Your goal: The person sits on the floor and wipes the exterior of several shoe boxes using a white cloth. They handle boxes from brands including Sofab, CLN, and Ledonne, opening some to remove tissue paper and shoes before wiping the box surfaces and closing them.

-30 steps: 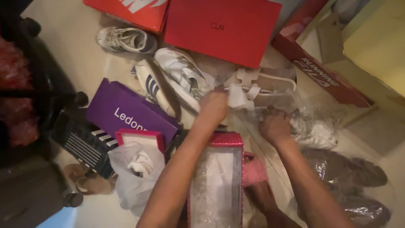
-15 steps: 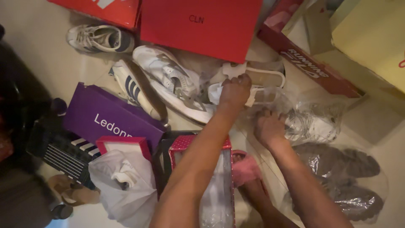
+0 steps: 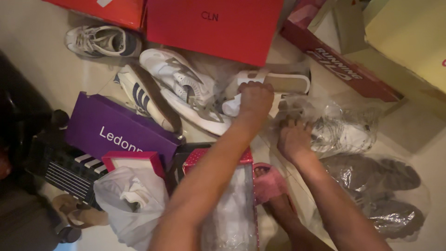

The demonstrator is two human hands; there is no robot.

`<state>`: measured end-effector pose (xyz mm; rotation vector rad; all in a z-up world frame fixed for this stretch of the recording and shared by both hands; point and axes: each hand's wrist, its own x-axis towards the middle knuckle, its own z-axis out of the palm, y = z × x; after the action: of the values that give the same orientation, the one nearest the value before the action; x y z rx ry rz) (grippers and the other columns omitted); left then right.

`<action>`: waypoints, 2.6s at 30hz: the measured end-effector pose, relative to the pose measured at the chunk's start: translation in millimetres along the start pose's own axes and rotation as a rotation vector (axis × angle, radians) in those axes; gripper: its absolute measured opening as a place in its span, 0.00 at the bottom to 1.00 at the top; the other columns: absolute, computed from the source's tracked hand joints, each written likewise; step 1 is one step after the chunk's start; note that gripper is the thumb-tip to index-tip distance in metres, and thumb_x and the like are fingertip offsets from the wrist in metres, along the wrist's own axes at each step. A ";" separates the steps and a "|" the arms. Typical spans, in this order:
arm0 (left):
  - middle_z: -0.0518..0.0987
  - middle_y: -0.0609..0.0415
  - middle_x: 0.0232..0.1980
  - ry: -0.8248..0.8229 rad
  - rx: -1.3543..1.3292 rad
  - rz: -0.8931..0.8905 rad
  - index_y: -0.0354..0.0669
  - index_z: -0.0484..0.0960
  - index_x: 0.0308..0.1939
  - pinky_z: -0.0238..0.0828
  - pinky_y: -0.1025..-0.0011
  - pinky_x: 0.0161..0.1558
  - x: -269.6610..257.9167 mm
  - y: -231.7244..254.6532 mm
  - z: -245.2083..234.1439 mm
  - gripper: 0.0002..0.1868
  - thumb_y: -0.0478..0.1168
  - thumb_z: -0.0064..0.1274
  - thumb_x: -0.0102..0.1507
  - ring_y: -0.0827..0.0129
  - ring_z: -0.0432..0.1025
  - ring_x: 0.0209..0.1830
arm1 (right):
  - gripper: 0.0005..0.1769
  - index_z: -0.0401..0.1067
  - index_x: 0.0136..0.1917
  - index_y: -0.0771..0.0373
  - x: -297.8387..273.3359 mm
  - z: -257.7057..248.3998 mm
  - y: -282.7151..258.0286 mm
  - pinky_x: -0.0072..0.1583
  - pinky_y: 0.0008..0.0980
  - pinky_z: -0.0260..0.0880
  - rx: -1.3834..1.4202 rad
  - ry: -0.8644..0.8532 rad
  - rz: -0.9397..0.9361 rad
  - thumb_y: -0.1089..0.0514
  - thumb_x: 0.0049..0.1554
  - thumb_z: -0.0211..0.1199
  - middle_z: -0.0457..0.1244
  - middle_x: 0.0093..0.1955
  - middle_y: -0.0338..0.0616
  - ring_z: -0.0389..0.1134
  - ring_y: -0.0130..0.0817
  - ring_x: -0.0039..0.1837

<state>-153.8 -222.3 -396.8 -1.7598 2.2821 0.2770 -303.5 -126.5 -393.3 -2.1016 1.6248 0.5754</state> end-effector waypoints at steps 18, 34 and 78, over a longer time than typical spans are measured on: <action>0.80 0.47 0.43 0.364 -0.375 -0.110 0.43 0.78 0.45 0.74 0.52 0.46 -34.8 -94.6 -122.8 0.15 0.34 0.52 0.53 0.48 0.76 0.47 | 0.27 0.69 0.65 0.61 -3.2 -4.8 -4.3 0.71 0.67 0.49 -0.019 -0.153 -0.001 0.56 0.52 0.57 0.57 0.72 0.54 0.53 0.55 0.75; 0.82 0.47 0.44 0.172 -0.186 0.013 0.42 0.74 0.60 0.74 0.54 0.43 -29.6 -23.7 -8.8 0.23 0.38 0.53 0.60 0.53 0.80 0.42 | 0.26 0.70 0.66 0.63 -1.5 -9.4 -7.9 0.72 0.68 0.44 -0.046 -0.149 -0.012 0.57 0.54 0.55 0.56 0.73 0.54 0.52 0.56 0.75; 0.81 0.33 0.49 0.094 -0.839 -0.585 0.38 0.78 0.53 0.72 0.47 0.51 -462.3 -13.1 -206.2 0.29 0.57 0.61 0.60 0.38 0.76 0.51 | 0.24 0.71 0.69 0.60 -414.2 -255.1 -78.5 0.63 0.34 0.70 0.970 -0.114 -0.518 0.58 0.60 0.59 0.67 0.64 0.48 0.69 0.37 0.63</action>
<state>-45.4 138.7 -58.6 -2.7655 1.6630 1.1621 -305.9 78.6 54.7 -1.5684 0.9131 -0.2398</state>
